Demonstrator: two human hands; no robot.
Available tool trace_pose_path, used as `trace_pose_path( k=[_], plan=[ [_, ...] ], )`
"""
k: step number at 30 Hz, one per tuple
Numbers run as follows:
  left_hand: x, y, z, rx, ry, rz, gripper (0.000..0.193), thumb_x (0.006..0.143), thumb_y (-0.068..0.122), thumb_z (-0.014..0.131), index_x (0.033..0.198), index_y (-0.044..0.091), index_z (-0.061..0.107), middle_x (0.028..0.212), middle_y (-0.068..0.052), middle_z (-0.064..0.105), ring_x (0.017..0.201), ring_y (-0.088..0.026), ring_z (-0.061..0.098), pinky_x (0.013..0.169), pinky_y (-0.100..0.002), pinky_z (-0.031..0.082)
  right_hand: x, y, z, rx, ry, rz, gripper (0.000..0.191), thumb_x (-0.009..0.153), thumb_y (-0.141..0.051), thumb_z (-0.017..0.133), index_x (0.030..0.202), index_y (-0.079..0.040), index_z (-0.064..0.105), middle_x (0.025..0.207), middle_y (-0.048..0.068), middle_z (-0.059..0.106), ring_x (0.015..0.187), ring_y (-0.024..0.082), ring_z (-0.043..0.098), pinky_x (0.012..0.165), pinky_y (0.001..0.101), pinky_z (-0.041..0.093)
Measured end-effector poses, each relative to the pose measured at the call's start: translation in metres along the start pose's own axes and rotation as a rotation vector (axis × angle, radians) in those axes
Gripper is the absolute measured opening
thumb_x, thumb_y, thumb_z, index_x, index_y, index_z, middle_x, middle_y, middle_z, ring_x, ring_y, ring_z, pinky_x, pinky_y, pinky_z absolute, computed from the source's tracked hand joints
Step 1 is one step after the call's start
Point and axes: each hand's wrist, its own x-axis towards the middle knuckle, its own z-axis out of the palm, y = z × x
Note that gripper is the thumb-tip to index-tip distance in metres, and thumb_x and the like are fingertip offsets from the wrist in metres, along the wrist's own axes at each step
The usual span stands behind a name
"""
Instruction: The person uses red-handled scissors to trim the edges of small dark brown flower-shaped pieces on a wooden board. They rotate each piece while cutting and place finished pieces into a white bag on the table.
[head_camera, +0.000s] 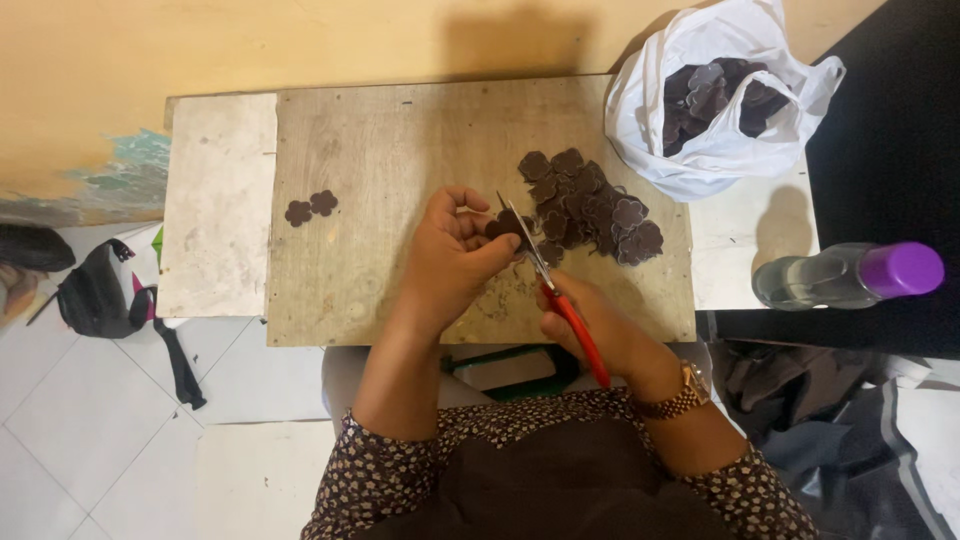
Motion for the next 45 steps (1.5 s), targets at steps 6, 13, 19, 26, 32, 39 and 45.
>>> trace_pose_path(
  k=[6, 13, 19, 26, 32, 39, 45],
  plan=[
    [-0.007, -0.001, -0.006, 0.006, -0.033, -0.04, 0.04, 0.086, -0.004, 0.072, 0.114, 0.003, 0.044, 0.091, -0.012, 0.07, 0.082, -0.015, 0.071, 0.07, -0.025, 0.06, 0.0, 0.003, 0.01, -0.038, -0.017, -0.061, 0.064, 0.096, -0.072, 0.051, 0.099, -0.008, 0.048, 0.087, 0.003, 0.046, 0.08, 0.015, 0.046, 0.071, 0.03, 0.044],
    [-0.01, 0.005, -0.056, -0.003, -0.016, -0.015, 0.039, 0.086, -0.005, 0.072, 0.112, 0.003, 0.043, 0.092, -0.012, 0.069, 0.081, -0.015, 0.071, 0.069, -0.025, 0.059, 0.035, 0.0, 0.055, 0.038, -0.013, -0.026, 0.065, 0.096, -0.073, 0.049, 0.1, -0.008, 0.049, 0.087, 0.001, 0.046, 0.079, 0.013, 0.045, 0.068, 0.0287, 0.044],
    [-0.011, 0.009, -0.078, 0.015, -0.003, 0.002, 0.038, 0.087, -0.005, 0.071, 0.113, 0.003, 0.044, 0.093, -0.011, 0.068, 0.081, -0.015, 0.071, 0.071, -0.025, 0.061, 0.043, -0.006, 0.07, 0.043, -0.019, 0.037, 0.068, 0.093, -0.076, 0.047, 0.099, -0.008, 0.051, 0.085, 0.0, 0.047, 0.074, 0.011, 0.046, 0.064, 0.0273, 0.044],
    [-0.024, -0.003, -0.056, -0.069, -0.054, -0.024, 0.036, 0.088, -0.005, 0.071, 0.112, 0.002, 0.045, 0.094, -0.01, 0.066, 0.082, -0.015, 0.071, 0.07, -0.026, 0.06, 0.018, -0.001, 0.061, 0.075, -0.026, -0.024, 0.075, 0.093, -0.078, 0.047, 0.111, -0.005, 0.054, 0.094, 0.002, 0.052, 0.083, 0.013, 0.048, 0.072, 0.0281, 0.046],
    [-0.044, -0.016, -0.034, -0.117, -0.081, -0.029, 0.036, 0.089, -0.005, 0.071, 0.112, 0.002, 0.045, 0.094, -0.01, 0.066, 0.083, -0.016, 0.071, 0.074, -0.028, 0.063, -0.017, 0.003, 0.056, 0.045, -0.03, -0.032, 0.072, 0.094, -0.077, 0.048, 0.109, -0.006, 0.054, 0.093, 0.002, 0.051, 0.083, 0.014, 0.048, 0.073, 0.0287, 0.046],
    [-0.064, -0.023, -0.032, -0.081, -0.065, -0.026, 0.035, 0.088, -0.005, 0.071, 0.111, 0.002, 0.045, 0.094, -0.012, 0.068, 0.082, -0.017, 0.072, 0.072, -0.027, 0.062, -0.036, 0.005, 0.07, 0.0, -0.026, -0.021, 0.068, 0.096, -0.075, 0.046, 0.104, -0.007, 0.051, 0.089, 0.001, 0.046, 0.081, 0.013, 0.046, 0.07, 0.0287, 0.045],
    [-0.077, -0.026, -0.032, -0.116, -0.071, -0.017, 0.037, 0.088, -0.004, 0.072, 0.112, 0.003, 0.045, 0.094, -0.012, 0.067, 0.081, -0.016, 0.071, 0.068, -0.026, 0.059, -0.045, 0.004, 0.078, 0.027, -0.005, 0.021, 0.071, 0.093, -0.076, 0.046, 0.108, -0.007, 0.054, 0.09, 0.001, 0.051, 0.078, 0.013, 0.049, 0.068, 0.0288, 0.047]
  ],
)
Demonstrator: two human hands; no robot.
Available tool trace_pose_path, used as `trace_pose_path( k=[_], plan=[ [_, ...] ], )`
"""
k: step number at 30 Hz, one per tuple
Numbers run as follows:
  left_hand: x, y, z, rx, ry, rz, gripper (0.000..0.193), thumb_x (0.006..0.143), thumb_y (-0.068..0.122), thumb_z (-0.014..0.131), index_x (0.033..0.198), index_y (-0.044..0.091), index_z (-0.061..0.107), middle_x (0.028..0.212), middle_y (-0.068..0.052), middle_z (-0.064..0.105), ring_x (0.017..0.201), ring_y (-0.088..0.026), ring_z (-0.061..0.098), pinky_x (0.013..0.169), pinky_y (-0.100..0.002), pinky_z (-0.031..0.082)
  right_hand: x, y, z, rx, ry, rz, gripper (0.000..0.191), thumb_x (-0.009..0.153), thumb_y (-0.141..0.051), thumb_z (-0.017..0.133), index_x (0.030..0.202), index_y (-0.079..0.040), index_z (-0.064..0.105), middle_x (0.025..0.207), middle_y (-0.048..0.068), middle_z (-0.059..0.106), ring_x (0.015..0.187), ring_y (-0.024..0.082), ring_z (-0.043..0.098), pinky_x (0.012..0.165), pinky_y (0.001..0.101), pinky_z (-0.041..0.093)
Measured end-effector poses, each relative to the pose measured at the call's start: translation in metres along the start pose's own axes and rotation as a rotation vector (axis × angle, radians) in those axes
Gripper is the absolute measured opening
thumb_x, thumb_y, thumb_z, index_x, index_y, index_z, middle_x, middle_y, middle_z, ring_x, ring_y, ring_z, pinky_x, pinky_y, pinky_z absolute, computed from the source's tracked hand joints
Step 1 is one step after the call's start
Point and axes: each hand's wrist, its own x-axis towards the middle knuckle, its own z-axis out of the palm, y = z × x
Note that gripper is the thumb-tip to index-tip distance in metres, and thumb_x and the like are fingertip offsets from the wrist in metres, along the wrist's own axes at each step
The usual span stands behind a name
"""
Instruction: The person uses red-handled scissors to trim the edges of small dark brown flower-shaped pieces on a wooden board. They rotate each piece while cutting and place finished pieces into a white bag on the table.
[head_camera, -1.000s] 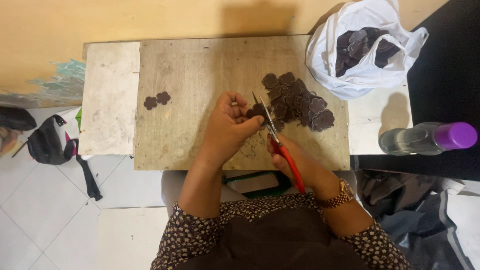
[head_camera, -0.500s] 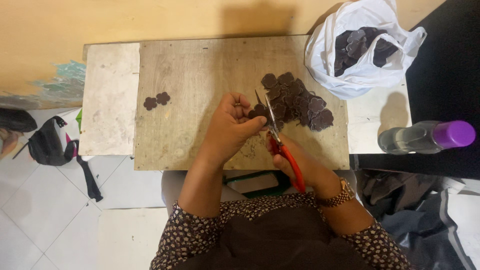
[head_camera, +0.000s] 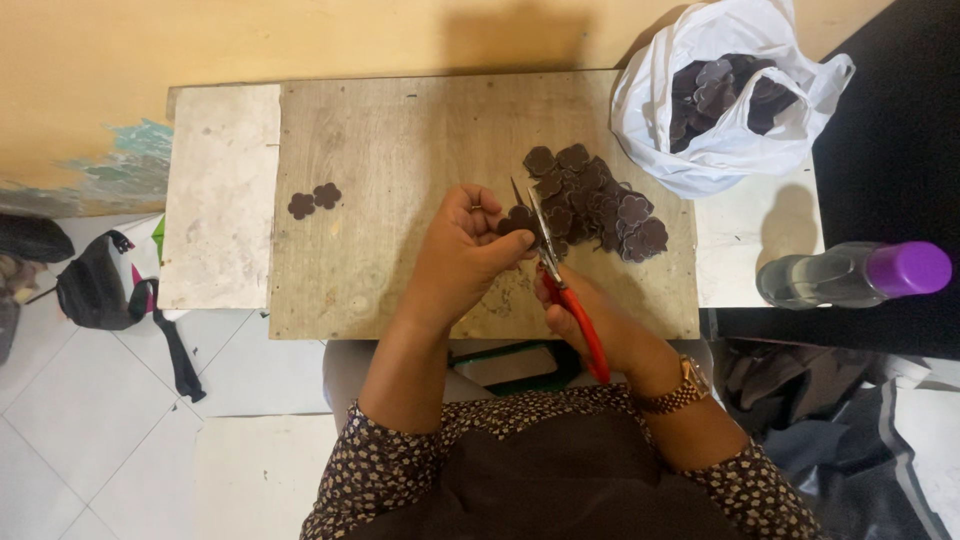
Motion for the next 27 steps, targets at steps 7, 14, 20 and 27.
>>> trace_pose_path(
  k=[7, 14, 20, 27],
  plan=[
    [-0.012, 0.003, -0.003, 0.114, 0.075, 0.067, 0.035, 0.092, 0.004, 0.072, 0.119, 0.004, 0.049, 0.1, -0.008, 0.069, 0.087, -0.012, 0.07, 0.068, -0.023, 0.054, -0.005, 0.001, 0.008, 0.155, -0.071, 0.092, 0.071, 0.091, -0.074, 0.05, 0.113, -0.007, 0.055, 0.095, 0.002, 0.054, 0.081, 0.012, 0.053, 0.07, 0.0291, 0.052],
    [-0.034, 0.001, -0.01, 0.029, 0.076, 0.112, 0.041, 0.094, 0.001, 0.071, 0.129, 0.003, 0.05, 0.105, -0.011, 0.07, 0.092, -0.012, 0.067, 0.075, -0.022, 0.052, -0.013, 0.001, 0.028, 0.086, -0.012, -0.002, 0.066, 0.096, -0.072, 0.046, 0.109, -0.007, 0.056, 0.093, 0.002, 0.052, 0.079, 0.012, 0.052, 0.068, 0.0283, 0.049],
    [-0.043, -0.006, -0.014, -0.003, 0.05, 0.124, 0.037, 0.095, -0.001, 0.07, 0.126, 0.001, 0.05, 0.106, -0.012, 0.07, 0.096, -0.013, 0.069, 0.081, -0.023, 0.055, -0.023, -0.007, 0.029, -0.029, 0.008, -0.006, 0.059, 0.098, -0.065, 0.051, 0.11, -0.007, 0.056, 0.091, 0.003, 0.056, 0.081, 0.013, 0.054, 0.071, 0.0285, 0.05],
    [-0.059, -0.007, -0.018, 0.001, 0.004, 0.071, 0.037, 0.094, 0.0, 0.07, 0.123, 0.001, 0.048, 0.104, -0.012, 0.07, 0.095, -0.015, 0.07, 0.086, -0.028, 0.06, -0.029, -0.01, 0.05, -0.024, 0.002, 0.026, 0.057, 0.098, -0.063, 0.051, 0.11, -0.008, 0.057, 0.09, 0.001, 0.057, 0.08, 0.012, 0.054, 0.07, 0.0279, 0.049]
  ],
)
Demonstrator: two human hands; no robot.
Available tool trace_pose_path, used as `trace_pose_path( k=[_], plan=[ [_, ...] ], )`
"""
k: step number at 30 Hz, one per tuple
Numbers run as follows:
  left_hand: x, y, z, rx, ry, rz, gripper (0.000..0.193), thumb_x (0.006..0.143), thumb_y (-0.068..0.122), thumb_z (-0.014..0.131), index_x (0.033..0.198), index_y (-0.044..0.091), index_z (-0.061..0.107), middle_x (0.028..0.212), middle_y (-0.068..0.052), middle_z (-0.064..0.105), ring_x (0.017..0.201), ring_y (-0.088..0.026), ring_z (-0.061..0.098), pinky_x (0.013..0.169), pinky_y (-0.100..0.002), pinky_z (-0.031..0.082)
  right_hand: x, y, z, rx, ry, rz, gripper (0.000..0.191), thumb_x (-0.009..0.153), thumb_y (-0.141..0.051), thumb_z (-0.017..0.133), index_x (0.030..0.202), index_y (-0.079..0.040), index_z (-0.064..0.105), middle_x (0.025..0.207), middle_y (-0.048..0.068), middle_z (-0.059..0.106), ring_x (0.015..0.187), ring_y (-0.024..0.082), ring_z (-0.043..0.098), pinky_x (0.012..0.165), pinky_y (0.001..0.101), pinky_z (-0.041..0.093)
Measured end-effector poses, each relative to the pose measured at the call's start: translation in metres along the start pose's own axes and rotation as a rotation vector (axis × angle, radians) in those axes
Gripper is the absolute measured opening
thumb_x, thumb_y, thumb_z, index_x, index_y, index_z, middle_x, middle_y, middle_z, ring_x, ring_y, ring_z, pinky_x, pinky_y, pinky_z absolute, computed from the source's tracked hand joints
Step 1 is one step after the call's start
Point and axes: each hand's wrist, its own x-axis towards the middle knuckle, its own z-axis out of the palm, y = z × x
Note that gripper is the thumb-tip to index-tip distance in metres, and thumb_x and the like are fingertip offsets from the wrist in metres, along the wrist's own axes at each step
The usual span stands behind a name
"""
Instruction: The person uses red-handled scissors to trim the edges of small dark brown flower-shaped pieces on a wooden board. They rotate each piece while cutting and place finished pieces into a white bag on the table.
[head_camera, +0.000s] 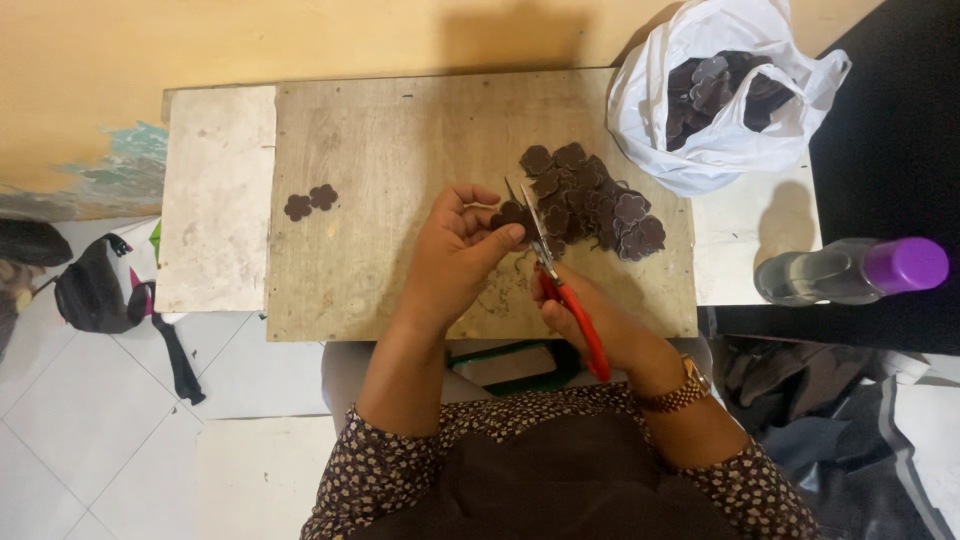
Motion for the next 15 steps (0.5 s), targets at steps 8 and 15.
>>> trace_pose_path(
  k=[8, 15],
  plan=[
    [-0.014, 0.001, -0.002, 0.126, 0.01, -0.045, 0.036, 0.093, 0.0, 0.07, 0.122, 0.0, 0.05, 0.102, -0.012, 0.07, 0.092, -0.014, 0.07, 0.08, -0.026, 0.059, -0.005, 0.003, 0.009, 0.041, -0.01, -0.003, 0.058, 0.097, -0.062, 0.054, 0.11, -0.006, 0.055, 0.09, 0.002, 0.054, 0.08, 0.013, 0.052, 0.07, 0.0285, 0.049],
    [-0.038, -0.013, 0.015, 0.043, -0.022, -0.022, 0.035, 0.092, -0.002, 0.071, 0.119, 0.0, 0.049, 0.102, -0.012, 0.069, 0.091, -0.014, 0.069, 0.083, -0.027, 0.06, -0.045, -0.002, 0.005, -0.12, -0.009, -0.039, 0.057, 0.098, -0.062, 0.051, 0.114, -0.008, 0.055, 0.093, 0.0, 0.058, 0.084, 0.012, 0.057, 0.074, 0.0286, 0.05]
  ],
)
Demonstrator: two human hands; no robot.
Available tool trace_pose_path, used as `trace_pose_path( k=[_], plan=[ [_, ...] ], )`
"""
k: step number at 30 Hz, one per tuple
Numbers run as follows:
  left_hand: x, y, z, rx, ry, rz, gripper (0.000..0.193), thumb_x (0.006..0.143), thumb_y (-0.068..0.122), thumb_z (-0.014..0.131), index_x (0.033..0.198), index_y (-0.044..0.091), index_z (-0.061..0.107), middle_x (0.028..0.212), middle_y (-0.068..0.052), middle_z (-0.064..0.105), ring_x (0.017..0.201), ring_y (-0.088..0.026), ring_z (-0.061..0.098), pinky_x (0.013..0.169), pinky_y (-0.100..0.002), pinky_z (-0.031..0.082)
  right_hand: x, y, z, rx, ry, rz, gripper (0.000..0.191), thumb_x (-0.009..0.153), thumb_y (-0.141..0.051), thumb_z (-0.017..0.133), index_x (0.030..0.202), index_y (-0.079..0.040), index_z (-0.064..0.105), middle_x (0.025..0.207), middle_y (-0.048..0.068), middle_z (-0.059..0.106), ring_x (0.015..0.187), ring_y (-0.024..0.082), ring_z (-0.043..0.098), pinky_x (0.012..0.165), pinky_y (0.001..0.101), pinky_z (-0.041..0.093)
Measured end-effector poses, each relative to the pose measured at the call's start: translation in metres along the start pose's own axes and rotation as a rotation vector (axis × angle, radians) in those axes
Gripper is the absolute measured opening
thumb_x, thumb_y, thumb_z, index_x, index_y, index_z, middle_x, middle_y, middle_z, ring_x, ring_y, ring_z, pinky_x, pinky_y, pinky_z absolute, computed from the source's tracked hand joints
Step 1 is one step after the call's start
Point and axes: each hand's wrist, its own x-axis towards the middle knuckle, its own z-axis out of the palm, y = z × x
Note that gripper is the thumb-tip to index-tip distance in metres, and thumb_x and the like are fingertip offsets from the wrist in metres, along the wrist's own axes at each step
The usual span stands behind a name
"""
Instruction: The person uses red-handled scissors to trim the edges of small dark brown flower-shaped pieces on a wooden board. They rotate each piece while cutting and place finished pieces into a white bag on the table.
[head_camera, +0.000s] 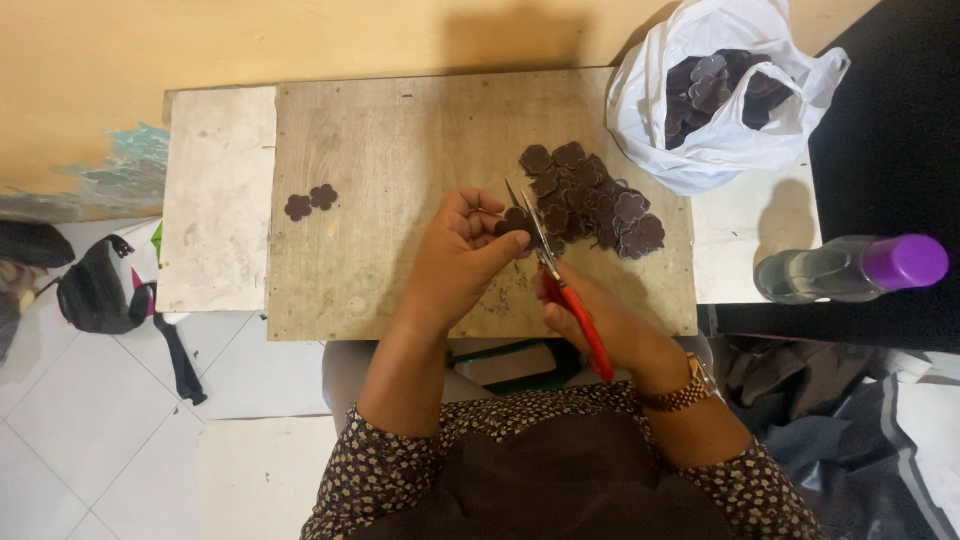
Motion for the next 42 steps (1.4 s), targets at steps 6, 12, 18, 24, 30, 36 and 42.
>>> trace_pose_path(
  k=[6, 12, 18, 24, 30, 36, 42],
  plan=[
    [-0.017, 0.003, -0.014, 0.016, -0.005, -0.021, 0.033, 0.092, -0.002, 0.07, 0.117, 0.0, 0.048, 0.1, -0.012, 0.07, 0.089, -0.015, 0.069, 0.079, -0.027, 0.057, 0.002, -0.009, 0.024, 0.119, 0.011, -0.004, 0.055, 0.098, -0.061, 0.055, 0.108, -0.007, 0.053, 0.091, 0.002, 0.051, 0.083, 0.014, 0.05, 0.073, 0.0297, 0.048],
    [-0.015, -0.006, 0.009, -0.032, -0.009, -0.005, 0.033, 0.093, -0.002, 0.071, 0.117, 0.0, 0.049, 0.101, -0.011, 0.07, 0.091, -0.014, 0.069, 0.081, -0.026, 0.059, -0.016, -0.001, 0.009, 0.141, 0.023, -0.014, 0.057, 0.098, -0.063, 0.055, 0.107, -0.006, 0.053, 0.09, 0.002, 0.051, 0.083, 0.014, 0.049, 0.073, 0.0292, 0.047],
    [-0.015, -0.018, 0.046, 0.1, 0.026, -0.056, 0.016, 0.099, 0.007, 0.068, 0.112, 0.0, 0.062, 0.092, -0.006, 0.071, 0.08, -0.009, 0.065, 0.065, -0.022, 0.049, -0.043, 0.013, -0.014, 0.107, 0.026, -0.028, 0.061, 0.097, -0.066, 0.053, 0.108, -0.006, 0.053, 0.09, 0.002, 0.051, 0.083, 0.014, 0.049, 0.072, 0.0288, 0.047],
    [-0.034, -0.013, 0.046, 0.078, -0.036, -0.101, 0.011, 0.095, 0.01, 0.071, 0.103, 0.004, 0.066, 0.083, -0.004, 0.072, 0.071, -0.007, 0.063, 0.058, -0.02, 0.045, -0.057, 0.009, -0.002, 0.197, -0.007, -0.034, 0.065, 0.097, -0.069, 0.049, 0.114, -0.006, 0.055, 0.094, 0.001, 0.052, 0.084, 0.012, 0.049, 0.072, 0.0276, 0.047],
    [-0.063, -0.011, 0.037, 0.083, -0.009, -0.116, 0.009, 0.095, 0.007, 0.072, 0.101, 0.002, 0.068, 0.081, -0.003, 0.069, 0.066, -0.007, 0.056, 0.057, -0.021, 0.045, -0.076, -0.005, 0.022, 0.297, -0.087, 0.021, 0.066, 0.097, -0.068, 0.052, 0.115, -0.005, 0.055, 0.093, 0.001, 0.051, 0.082, 0.013, 0.047, 0.07, 0.0276, 0.045],
    [-0.051, -0.013, 0.027, -0.072, -0.044, -0.054, 0.008, 0.095, 0.003, 0.071, 0.101, 0.0, 0.066, 0.09, -0.005, 0.071, 0.081, -0.011, 0.066, 0.074, -0.025, 0.055, -0.056, -0.006, 0.02, 0.078, 0.006, 0.005, 0.065, 0.097, -0.069, 0.047, 0.115, -0.007, 0.056, 0.091, -0.002, 0.058, 0.082, 0.011, 0.055, 0.073, 0.0264, 0.048],
    [-0.063, -0.017, 0.028, -0.078, -0.023, -0.066, 0.011, 0.094, 0.004, 0.071, 0.103, 0.001, 0.066, 0.091, -0.004, 0.071, 0.081, -0.01, 0.066, 0.073, -0.024, 0.055, -0.065, -0.009, 0.029, 0.045, 0.054, 0.016, 0.066, 0.096, -0.072, 0.045, 0.11, -0.008, 0.057, 0.089, 0.0, 0.056, 0.082, 0.013, 0.054, 0.073, 0.0297, 0.049]
  ],
)
